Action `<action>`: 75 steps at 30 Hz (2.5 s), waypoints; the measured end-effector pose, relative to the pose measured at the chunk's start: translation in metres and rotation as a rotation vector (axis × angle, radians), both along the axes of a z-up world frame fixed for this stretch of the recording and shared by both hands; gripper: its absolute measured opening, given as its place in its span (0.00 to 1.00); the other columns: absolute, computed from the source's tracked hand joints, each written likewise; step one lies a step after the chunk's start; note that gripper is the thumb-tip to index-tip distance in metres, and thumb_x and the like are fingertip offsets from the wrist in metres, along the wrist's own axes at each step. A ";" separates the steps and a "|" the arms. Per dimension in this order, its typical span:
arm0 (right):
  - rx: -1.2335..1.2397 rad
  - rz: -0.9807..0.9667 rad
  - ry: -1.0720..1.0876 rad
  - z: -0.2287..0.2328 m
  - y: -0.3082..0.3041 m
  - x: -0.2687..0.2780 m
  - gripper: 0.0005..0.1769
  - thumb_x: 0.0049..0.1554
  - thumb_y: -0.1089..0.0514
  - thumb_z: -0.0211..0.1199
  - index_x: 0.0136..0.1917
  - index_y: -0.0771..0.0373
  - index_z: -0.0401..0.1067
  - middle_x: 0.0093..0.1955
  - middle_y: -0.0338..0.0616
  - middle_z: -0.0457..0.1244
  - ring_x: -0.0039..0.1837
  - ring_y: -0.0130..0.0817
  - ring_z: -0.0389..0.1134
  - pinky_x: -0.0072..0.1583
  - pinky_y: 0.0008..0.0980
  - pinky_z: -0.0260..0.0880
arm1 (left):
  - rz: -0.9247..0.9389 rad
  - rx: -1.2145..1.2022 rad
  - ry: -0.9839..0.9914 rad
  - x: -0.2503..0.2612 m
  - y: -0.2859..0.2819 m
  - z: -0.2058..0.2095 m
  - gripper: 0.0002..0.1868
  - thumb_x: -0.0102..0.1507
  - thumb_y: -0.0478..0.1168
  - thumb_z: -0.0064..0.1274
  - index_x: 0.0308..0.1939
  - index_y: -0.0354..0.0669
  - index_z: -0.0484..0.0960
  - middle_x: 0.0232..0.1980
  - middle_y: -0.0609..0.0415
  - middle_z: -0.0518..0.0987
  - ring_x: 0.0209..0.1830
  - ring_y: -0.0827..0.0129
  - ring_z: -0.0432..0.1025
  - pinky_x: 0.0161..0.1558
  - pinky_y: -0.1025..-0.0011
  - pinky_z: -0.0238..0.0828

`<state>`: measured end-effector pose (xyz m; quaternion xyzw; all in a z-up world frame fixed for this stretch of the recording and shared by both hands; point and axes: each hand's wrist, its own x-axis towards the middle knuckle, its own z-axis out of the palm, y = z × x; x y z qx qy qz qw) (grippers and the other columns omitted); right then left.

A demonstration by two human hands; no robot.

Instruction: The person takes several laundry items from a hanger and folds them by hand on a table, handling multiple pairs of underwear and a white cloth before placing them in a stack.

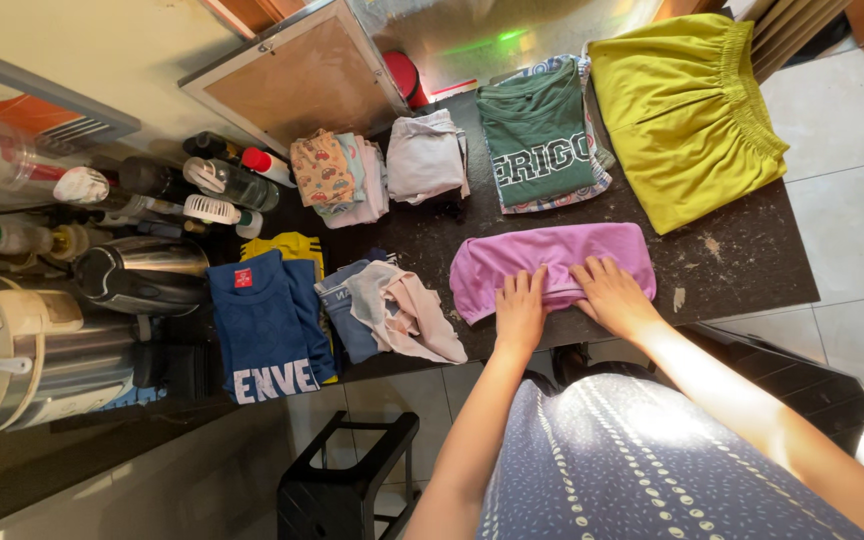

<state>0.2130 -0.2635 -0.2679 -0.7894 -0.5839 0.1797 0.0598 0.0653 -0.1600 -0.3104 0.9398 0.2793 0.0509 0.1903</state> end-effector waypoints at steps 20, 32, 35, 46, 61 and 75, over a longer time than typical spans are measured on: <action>0.560 -0.467 0.639 0.061 0.061 -0.035 0.14 0.53 0.66 0.55 0.52 0.68 0.59 0.50 0.49 0.56 0.54 0.41 0.62 0.57 0.37 0.63 | 0.341 -1.152 -0.516 0.020 0.007 -0.020 0.29 0.60 0.35 0.46 0.67 0.44 0.62 0.62 0.45 0.65 0.63 0.59 0.64 0.61 0.65 0.63; 0.518 -0.394 1.213 0.149 0.040 0.008 0.15 0.62 0.56 0.54 0.60 0.62 0.63 0.55 0.45 0.62 0.54 0.31 0.66 0.55 0.30 0.66 | 0.251 -1.800 -0.823 0.006 0.033 0.107 0.21 0.65 0.41 0.50 0.61 0.40 0.69 0.50 0.55 0.75 0.48 0.71 0.70 0.53 0.66 0.69; 0.717 -0.371 0.731 0.141 0.033 0.032 0.23 0.59 0.55 0.59 0.65 0.63 0.60 0.65 0.47 0.56 0.64 0.31 0.58 0.64 0.32 0.63 | 0.233 -1.886 -0.947 0.006 0.033 0.099 0.18 0.65 0.42 0.48 0.56 0.39 0.71 0.48 0.54 0.77 0.46 0.70 0.72 0.50 0.66 0.70; 0.202 -0.487 1.670 0.086 -0.004 0.086 0.25 0.55 0.54 0.61 0.63 0.67 0.65 0.56 0.43 0.66 0.58 0.32 0.65 0.58 0.36 0.67 | 0.268 -2.062 -1.028 0.016 0.025 0.087 0.17 0.73 0.44 0.46 0.61 0.36 0.71 0.57 0.51 0.76 0.56 0.70 0.71 0.59 0.69 0.66; 0.384 -0.053 1.730 0.124 0.014 0.081 0.27 0.49 0.60 0.66 0.63 0.62 0.69 0.59 0.46 0.64 0.59 0.32 0.67 0.59 0.37 0.69 | 0.089 -1.575 -0.689 -0.018 0.053 0.147 0.39 0.59 0.38 0.58 0.71 0.54 0.58 0.56 0.50 0.70 0.51 0.68 0.71 0.50 0.59 0.74; 0.582 -0.052 1.445 0.154 0.077 0.011 0.20 0.39 0.77 0.45 0.40 0.69 0.73 0.66 0.48 0.56 0.59 0.33 0.62 0.64 0.33 0.60 | 0.270 -2.010 -0.972 -0.059 0.114 0.146 0.26 0.75 0.50 0.46 0.71 0.37 0.66 0.61 0.52 0.72 0.53 0.74 0.67 0.51 0.76 0.65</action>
